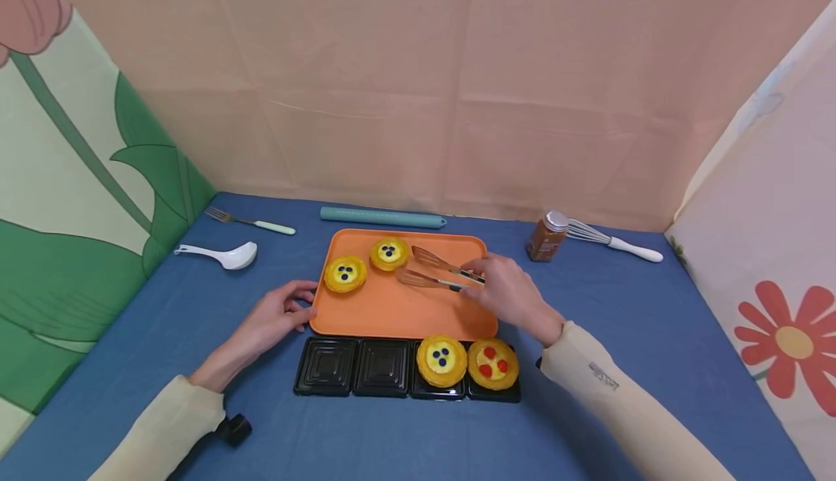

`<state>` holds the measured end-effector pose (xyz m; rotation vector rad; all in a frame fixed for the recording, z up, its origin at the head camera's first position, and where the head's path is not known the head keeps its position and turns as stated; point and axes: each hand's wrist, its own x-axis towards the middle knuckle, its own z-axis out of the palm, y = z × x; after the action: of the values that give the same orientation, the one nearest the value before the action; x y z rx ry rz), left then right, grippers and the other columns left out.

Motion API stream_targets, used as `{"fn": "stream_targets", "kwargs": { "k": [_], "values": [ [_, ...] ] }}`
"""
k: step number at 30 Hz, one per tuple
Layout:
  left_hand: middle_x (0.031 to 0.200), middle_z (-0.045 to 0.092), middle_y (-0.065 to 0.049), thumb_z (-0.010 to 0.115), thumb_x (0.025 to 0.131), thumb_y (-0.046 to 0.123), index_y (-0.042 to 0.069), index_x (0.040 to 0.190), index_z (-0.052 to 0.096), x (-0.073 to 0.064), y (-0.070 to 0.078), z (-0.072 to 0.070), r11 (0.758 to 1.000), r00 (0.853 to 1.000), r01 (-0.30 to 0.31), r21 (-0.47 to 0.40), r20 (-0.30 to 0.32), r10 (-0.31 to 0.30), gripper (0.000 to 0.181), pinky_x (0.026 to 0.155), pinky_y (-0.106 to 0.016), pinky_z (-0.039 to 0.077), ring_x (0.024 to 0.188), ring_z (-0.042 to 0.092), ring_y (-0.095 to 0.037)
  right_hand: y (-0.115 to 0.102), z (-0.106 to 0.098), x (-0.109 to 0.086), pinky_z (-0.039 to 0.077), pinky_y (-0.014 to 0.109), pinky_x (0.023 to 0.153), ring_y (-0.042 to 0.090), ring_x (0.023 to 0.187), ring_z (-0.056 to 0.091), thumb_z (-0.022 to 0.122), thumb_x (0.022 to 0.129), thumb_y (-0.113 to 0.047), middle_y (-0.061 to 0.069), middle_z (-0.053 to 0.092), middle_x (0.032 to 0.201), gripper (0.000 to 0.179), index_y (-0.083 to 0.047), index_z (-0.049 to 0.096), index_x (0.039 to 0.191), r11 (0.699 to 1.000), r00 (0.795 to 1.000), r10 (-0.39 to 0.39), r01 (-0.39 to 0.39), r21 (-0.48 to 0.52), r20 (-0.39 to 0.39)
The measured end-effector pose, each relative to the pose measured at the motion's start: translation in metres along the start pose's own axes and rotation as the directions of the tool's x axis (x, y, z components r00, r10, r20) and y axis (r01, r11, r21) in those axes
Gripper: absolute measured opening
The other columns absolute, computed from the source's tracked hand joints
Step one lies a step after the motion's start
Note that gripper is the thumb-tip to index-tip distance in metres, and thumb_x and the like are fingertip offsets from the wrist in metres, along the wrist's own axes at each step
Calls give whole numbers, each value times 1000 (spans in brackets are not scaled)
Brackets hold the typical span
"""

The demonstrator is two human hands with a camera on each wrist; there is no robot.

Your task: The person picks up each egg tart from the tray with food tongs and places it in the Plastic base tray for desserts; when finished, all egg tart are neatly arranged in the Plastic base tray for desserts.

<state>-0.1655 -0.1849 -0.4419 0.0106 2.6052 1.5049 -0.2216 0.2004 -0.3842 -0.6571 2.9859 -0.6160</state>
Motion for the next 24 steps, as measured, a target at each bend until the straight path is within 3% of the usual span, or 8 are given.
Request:
{"fn": "stream_targets", "kwargs": {
  "k": [12, 24],
  "values": [
    [116, 59, -16, 66, 96, 7, 0, 140, 53, -1, -1, 0, 1000, 1000, 1, 1, -2, -1, 47, 66, -31, 56, 79, 63, -19, -2, 2, 6, 50, 30, 60, 19, 80, 59, 82, 86, -20, 6, 68, 104, 39, -6, 74, 122, 999, 999, -35, 36, 16, -4],
    [115, 59, -15, 67, 96, 7, 0, 140, 53, 1, -3, 0, 1000, 1000, 5, -3, 4, -5, 46, 66, -31, 57, 76, 62, -20, -12, -1, 6, 46, 29, 55, 14, 67, 52, 80, 88, -13, 3, 65, 93, 29, -2, 76, 115, 996, 995, -94, 94, -6, -16]
  ]
}}
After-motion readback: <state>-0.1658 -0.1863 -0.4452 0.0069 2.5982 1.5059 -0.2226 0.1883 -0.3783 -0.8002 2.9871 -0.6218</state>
